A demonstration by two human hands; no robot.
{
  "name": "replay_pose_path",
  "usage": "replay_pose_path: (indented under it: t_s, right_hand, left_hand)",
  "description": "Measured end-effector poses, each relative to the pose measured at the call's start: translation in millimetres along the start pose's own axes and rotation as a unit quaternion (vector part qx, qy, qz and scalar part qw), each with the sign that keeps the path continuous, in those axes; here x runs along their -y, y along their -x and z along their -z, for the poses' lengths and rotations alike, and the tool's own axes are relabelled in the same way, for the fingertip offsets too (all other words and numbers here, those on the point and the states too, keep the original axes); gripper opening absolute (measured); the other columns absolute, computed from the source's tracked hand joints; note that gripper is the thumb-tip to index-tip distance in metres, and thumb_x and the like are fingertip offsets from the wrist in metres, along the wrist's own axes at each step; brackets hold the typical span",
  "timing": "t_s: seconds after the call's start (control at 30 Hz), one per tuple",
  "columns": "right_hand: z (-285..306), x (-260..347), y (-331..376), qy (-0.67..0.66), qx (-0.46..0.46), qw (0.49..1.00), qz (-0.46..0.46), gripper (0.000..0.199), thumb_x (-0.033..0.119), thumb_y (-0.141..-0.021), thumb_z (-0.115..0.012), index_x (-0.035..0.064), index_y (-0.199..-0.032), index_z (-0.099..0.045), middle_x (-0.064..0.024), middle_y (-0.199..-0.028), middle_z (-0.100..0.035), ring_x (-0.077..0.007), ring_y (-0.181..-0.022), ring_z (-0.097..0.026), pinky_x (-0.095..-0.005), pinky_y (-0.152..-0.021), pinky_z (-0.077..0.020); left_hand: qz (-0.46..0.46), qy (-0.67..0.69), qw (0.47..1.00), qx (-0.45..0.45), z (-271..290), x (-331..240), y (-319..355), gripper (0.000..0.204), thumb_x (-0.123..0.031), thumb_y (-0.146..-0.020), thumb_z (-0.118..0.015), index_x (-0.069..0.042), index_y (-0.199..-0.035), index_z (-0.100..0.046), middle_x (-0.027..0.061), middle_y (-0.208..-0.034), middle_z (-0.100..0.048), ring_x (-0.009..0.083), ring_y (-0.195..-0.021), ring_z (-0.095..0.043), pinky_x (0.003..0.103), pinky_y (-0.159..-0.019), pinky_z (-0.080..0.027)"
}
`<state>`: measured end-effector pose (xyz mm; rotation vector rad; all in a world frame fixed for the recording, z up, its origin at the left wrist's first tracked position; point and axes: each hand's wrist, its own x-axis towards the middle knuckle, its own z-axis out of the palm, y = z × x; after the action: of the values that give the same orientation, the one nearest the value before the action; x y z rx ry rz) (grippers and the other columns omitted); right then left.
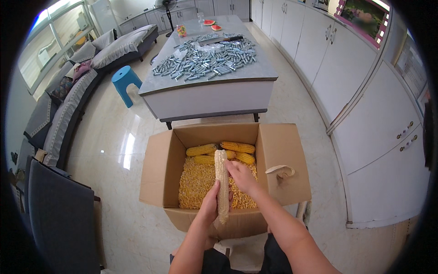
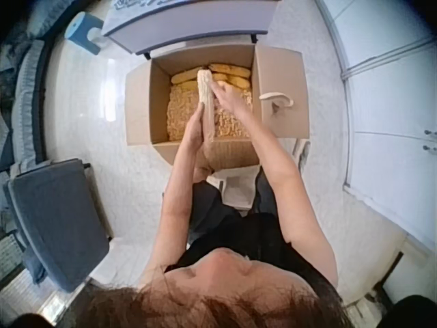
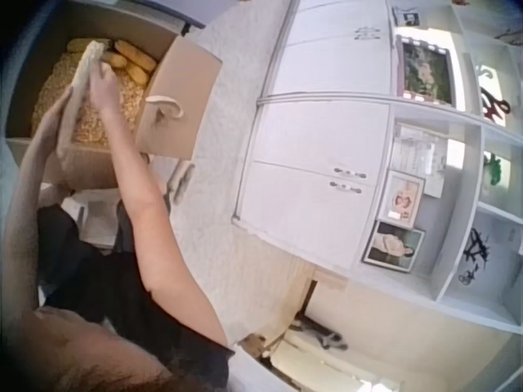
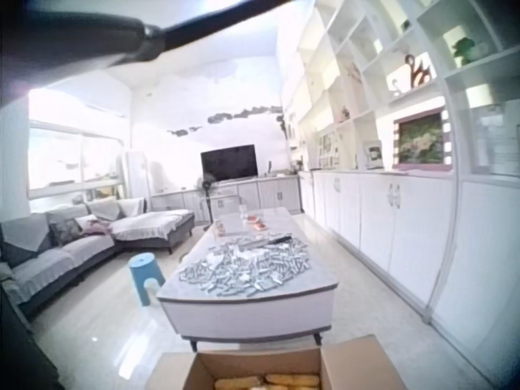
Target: The person sits on the floor and shucks corn cobs by hand, removing kernels into a cardboard box. They handle multiple cobs one at a time, rotating each to strip the kernels, and place the stripped cobs back into the box.
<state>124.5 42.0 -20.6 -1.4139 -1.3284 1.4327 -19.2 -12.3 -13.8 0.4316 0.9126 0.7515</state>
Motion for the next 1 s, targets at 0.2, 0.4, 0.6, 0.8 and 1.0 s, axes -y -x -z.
replay_pose_path:
  t_s: [0.2,0.4,0.6,0.8,1.0]
  right_hand:
    - [-11.3,-6.6,6.4,-0.007,0.04,0.999,0.01,0.056,0.043,-0.085,-0.053,-0.0032,-0.116,-0.048,-0.0195,-0.103,-0.059,-0.0257,-0.092,-0.059,-0.0334,-0.08,-0.0462]
    - [-3.9,-11.0,3.9,-0.141,0.06,0.986,-0.058,0.043,0.036,-0.088,-0.05,-0.0025,-0.108,-0.051,-0.0134,-0.091,-0.06,-0.0195,-0.08,-0.059,-0.0327,-0.068,-0.05]
    - [36.5,4.9,11.6,-0.47,0.059,0.87,-0.138,0.037,0.034,-0.092,-0.041,0.0007,-0.101,-0.055,-0.0061,-0.084,-0.059,-0.0137,-0.069,-0.058,-0.027,-0.053,-0.0503]
    - [95.1,13.6,41.9,-0.465,0.033,0.882,-0.078,0.04,0.034,-0.092,-0.04,-0.0001,-0.111,-0.051,-0.0053,-0.089,-0.058,-0.0137,-0.075,-0.057,-0.0257,-0.053,-0.0499]
    - [208.7,-26.4,114.4,-0.391,-0.173,0.903,-0.045,0.04,0.037,-0.09,-0.043,0.0011,-0.107,-0.051,-0.0069,-0.092,-0.058,-0.0165,-0.078,-0.058,-0.0298,-0.058,-0.0526]
  left_hand:
    - [-0.123,-0.021,0.991,-0.055,6.3,10.4,-14.6,0.04,-0.038,-0.093,-0.037,-0.008,-0.115,-0.048,0.0044,-0.092,-0.057,0.0151,-0.079,-0.055,0.03,-0.06,-0.048]
    - [-0.193,-0.221,0.953,-0.078,-5.4,10.4,-11.8,0.038,-0.023,-0.093,-0.043,-0.006,-0.127,-0.044,0.0032,-0.092,-0.056,0.0085,-0.073,-0.052,0.023,-0.056,-0.048]
    - [-0.268,-0.156,0.943,-0.118,-10.9,-2.5,-9.7,0.035,-0.025,-0.093,-0.042,-0.003,-0.12,-0.049,0.0053,-0.088,-0.057,0.008,-0.067,-0.05,0.023,-0.052,-0.047]
    - [-0.157,-0.142,0.967,-0.14,-9.7,-3.1,-13.5,0.035,-0.03,-0.092,-0.043,-0.003,-0.112,-0.052,0.0058,-0.087,-0.058,0.0098,-0.066,-0.05,0.025,-0.051,-0.049]
    - [-0.131,-0.197,0.96,-0.149,-17.5,2.4,-12.8,0.031,-0.025,-0.091,-0.047,-0.003,-0.112,-0.053,0.0054,-0.087,-0.058,0.008,-0.063,-0.05,0.023,-0.049,-0.048]
